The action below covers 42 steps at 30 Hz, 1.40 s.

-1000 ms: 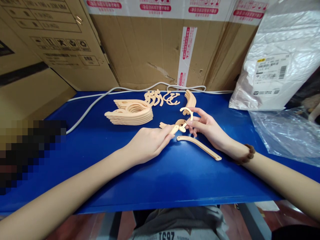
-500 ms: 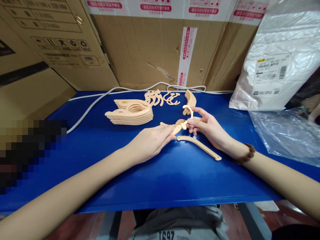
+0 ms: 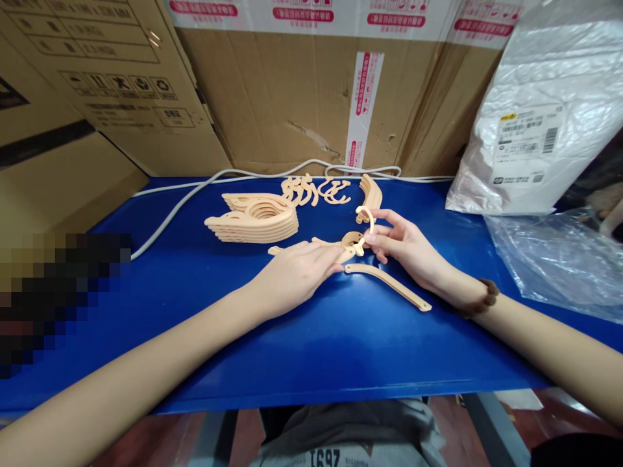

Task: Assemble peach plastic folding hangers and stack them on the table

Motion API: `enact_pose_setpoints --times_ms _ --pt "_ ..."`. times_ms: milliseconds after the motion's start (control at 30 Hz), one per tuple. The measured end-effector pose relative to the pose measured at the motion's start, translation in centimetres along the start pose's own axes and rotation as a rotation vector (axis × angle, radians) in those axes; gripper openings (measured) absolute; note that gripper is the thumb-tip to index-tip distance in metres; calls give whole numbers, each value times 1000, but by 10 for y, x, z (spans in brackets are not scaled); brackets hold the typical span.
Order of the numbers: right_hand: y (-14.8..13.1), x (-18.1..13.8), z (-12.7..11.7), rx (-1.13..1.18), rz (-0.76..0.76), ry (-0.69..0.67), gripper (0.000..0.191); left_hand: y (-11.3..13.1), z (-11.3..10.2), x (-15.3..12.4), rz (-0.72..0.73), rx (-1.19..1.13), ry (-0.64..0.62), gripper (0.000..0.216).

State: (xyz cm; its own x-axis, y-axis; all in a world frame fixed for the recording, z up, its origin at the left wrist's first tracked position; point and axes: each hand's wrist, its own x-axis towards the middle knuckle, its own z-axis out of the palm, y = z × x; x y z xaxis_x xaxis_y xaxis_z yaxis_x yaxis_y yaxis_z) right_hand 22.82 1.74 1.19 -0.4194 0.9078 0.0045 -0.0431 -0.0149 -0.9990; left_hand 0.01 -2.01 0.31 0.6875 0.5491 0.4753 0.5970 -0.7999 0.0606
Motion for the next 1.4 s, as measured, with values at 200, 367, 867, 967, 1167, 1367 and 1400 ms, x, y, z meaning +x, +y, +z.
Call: enact_pose_setpoints --times_ms 200,367,867,967,1167,1367,1400 --pt "-5 -2 1 -64 -24 10 48 -1 2 0 89 133 73 37" --pt "-8 -3 0 -134 -63 11 49 0 4 -1 125 188 111 36" --pt "-12 -5 0 -318 -163 28 48 1 6 -2 72 146 -9 35" --pt "-10 -5 -1 -350 -169 13 50 1 7 -2 58 151 -39 37" --pt "-10 -5 0 -403 -172 14 52 1 8 -3 69 174 -55 33" --pt "-11 -8 4 -436 -178 44 51 3 8 -2 65 225 -46 33" --pt "-10 -8 4 -433 -177 51 50 4 8 -1 59 224 -48 33"
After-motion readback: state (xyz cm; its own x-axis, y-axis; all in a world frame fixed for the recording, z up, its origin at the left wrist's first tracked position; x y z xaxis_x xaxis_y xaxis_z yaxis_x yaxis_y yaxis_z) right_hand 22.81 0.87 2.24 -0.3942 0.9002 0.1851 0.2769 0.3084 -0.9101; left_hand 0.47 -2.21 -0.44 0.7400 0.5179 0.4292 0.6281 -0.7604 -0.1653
